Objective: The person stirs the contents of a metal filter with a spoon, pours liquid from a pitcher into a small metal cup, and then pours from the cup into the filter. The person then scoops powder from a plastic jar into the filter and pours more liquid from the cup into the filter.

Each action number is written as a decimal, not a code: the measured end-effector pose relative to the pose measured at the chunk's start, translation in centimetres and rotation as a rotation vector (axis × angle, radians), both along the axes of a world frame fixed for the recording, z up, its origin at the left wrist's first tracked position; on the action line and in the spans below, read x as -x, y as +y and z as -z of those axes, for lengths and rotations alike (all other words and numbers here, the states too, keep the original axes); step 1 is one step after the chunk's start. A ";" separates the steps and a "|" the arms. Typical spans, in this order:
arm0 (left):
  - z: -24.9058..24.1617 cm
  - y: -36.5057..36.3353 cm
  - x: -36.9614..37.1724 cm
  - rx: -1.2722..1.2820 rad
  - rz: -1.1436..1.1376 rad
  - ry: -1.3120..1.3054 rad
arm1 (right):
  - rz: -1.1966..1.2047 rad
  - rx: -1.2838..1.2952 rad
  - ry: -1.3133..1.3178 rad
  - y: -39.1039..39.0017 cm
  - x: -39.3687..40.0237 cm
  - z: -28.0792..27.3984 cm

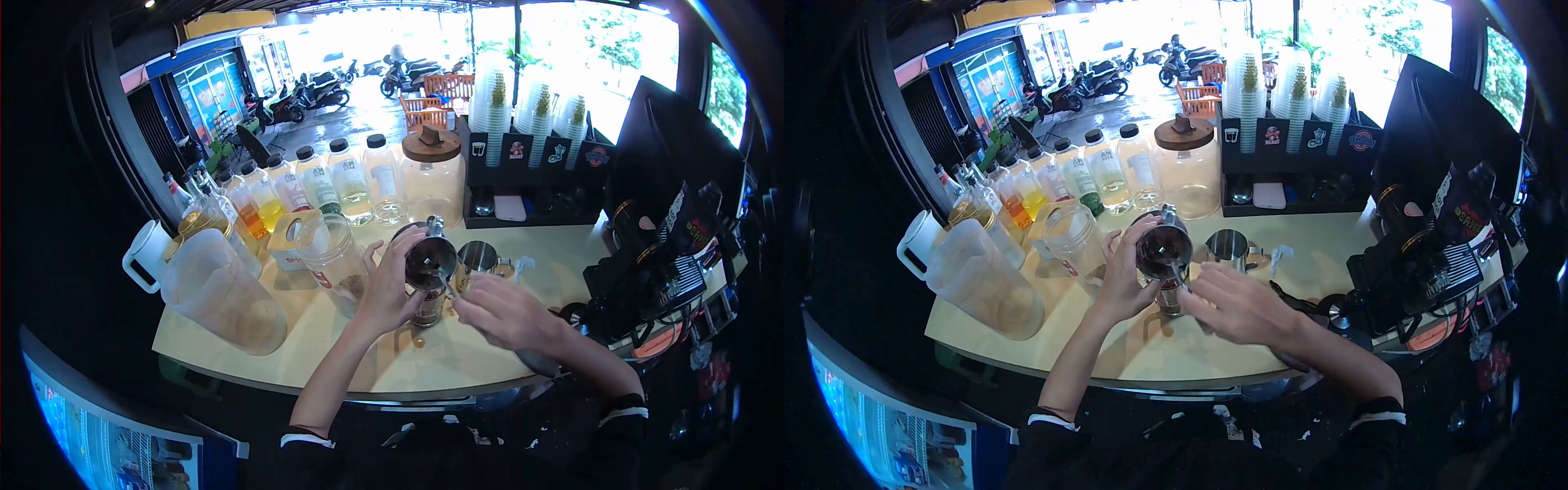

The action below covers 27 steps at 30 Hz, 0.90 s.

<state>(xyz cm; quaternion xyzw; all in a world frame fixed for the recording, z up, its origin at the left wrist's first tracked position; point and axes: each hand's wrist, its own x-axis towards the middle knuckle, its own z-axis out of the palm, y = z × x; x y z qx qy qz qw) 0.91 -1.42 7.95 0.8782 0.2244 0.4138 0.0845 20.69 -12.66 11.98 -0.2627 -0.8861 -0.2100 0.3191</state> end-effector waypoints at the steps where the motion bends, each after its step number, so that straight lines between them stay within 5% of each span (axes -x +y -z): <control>1: 0.0 0.0 0.0 -0.001 0.002 0.002 | 0.004 0.007 0.022 0.3 -0.2 -0.2; 12: 0.2 0.0 0.2 0.058 -0.025 -0.057 | -0.015 -0.092 -0.037 -0.1 0.0 -0.4; 17: 0.3 0.2 0.1 0.063 -0.016 -0.079 | 0.036 -0.157 -0.289 -0.2 0.2 0.2; 27: 0.4 0.1 0.3 0.080 0.018 -0.074 | -0.016 0.010 -0.042 0.0 0.1 0.6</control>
